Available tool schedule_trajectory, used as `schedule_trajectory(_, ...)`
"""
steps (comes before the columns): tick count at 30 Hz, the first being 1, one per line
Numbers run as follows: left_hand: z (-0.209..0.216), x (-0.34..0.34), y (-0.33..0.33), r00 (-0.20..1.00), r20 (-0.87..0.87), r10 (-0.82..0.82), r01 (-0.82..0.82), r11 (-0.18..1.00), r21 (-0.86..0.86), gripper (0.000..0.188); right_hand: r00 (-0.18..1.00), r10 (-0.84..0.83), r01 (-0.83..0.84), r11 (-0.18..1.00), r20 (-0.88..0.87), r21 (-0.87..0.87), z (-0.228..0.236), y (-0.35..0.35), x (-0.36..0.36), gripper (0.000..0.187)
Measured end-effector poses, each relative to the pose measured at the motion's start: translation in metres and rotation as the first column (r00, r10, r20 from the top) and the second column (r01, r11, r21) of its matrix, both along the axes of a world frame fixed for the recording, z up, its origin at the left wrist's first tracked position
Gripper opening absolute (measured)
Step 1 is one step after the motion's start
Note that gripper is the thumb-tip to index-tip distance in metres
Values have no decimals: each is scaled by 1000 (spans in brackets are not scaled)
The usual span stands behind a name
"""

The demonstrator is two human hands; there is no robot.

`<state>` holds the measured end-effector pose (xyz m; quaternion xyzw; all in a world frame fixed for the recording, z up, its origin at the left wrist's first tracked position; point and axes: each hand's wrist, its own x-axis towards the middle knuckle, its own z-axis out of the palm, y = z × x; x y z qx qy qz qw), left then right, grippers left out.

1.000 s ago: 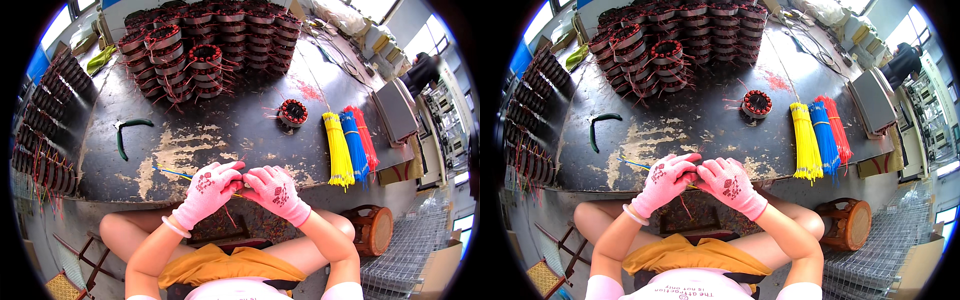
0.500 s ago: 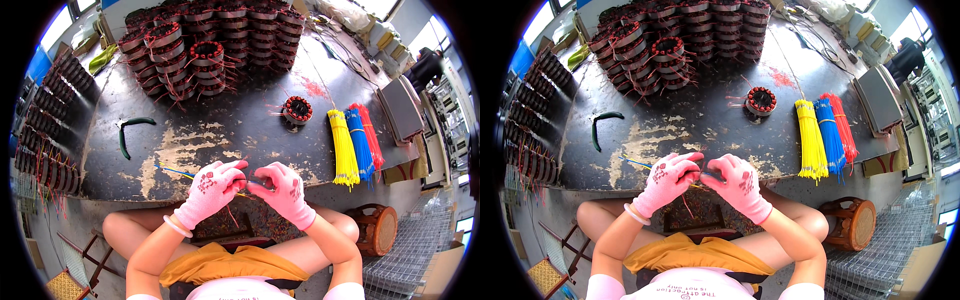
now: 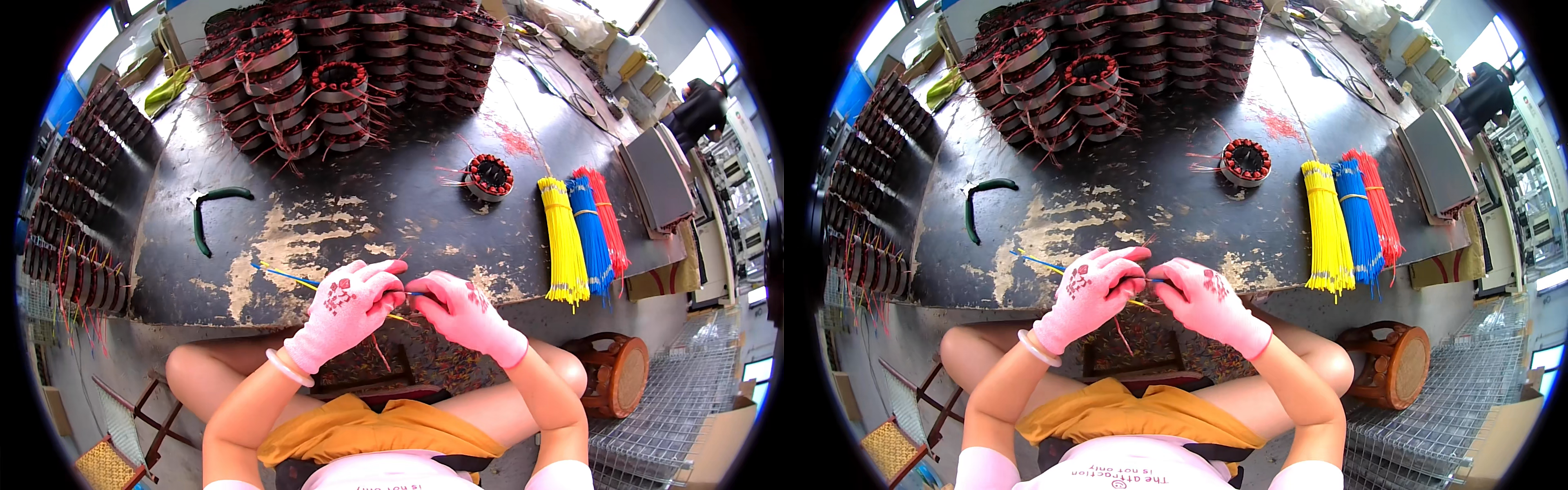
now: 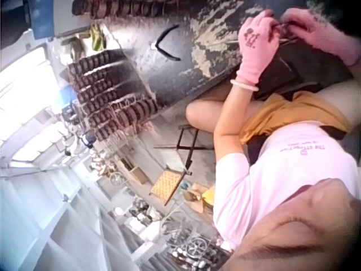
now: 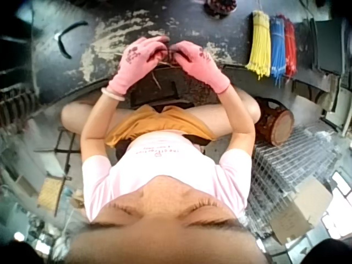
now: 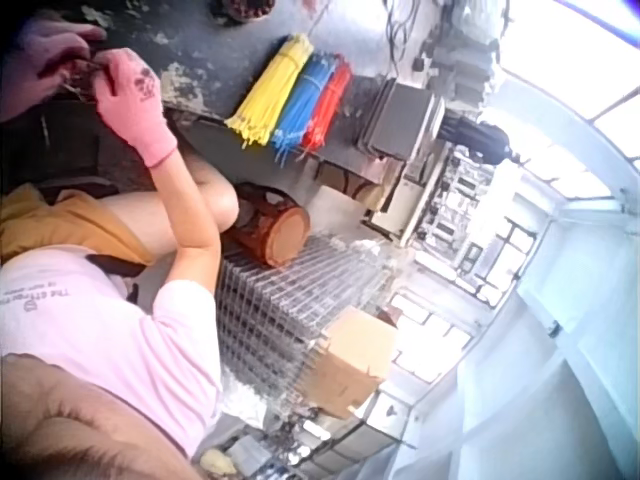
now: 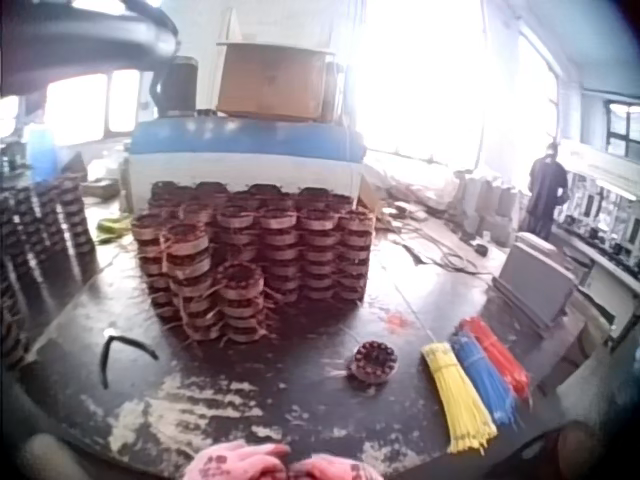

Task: The person sits at a workbench and repeatedly ties colored zip ties around the protruding wires of small cylindrical electrical components. They then use pliers to trim the excess length of the zip ties and place the finished units into a metal basket.

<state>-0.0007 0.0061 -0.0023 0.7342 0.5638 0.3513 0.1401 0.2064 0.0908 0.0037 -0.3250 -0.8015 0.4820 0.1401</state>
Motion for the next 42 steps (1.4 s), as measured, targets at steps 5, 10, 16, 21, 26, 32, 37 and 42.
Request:
schedule_trajectory(5, -2, 2, 1, 1000, 16, 10, -10, 1000, -12, 12, 996, 89, -59, 720, -8, 691, -2, 0, -3, 18)
schedule_trajectory(10, -3, 1, 3, 999, -28, -17, 17, 1000, 22, 11, 981, -193, 145, 779, -13, -610, -11, 10, -14, 20)
schedule_trajectory(16, 0, 2, 0, 1000, 28, 7, -6, 1000, -24, 15, 976, -71, 208, 598, -208, 774, 8, -8, -7, 21)
schedule_trajectory(21, -2, 0, 1, 1000, 1, -13, 13, 1000, -6, 11, 994, -101, 106, 960, -30, 259, -1, -7, -8, 19)
schedule_trajectory(26, -1, 0, 2, 1000, -9, -28, 28, 1000, 0, 8, 992, -114, 122, 852, 47, -508, 3, -6, -3, 22)
schedule_trajectory(32, -1, 1, 2, 999, -5, -42, 42, 999, -4, 12, 998, -41, 27, 957, 44, 288, 9, -12, 4, 13)
schedule_trajectory(37, 0, 1, 0, 1000, 18, -16, 16, 1000, -7, 16, 942, -329, 329, 944, 66, 17, 27, -8, 37, 17)
schedule_trajectory(42, 2, 0, 0, 1000, 0, 8, -8, 1000, -30, 14, 899, -31, -125, 938, 437, 323, 15, -19, 37, 37)
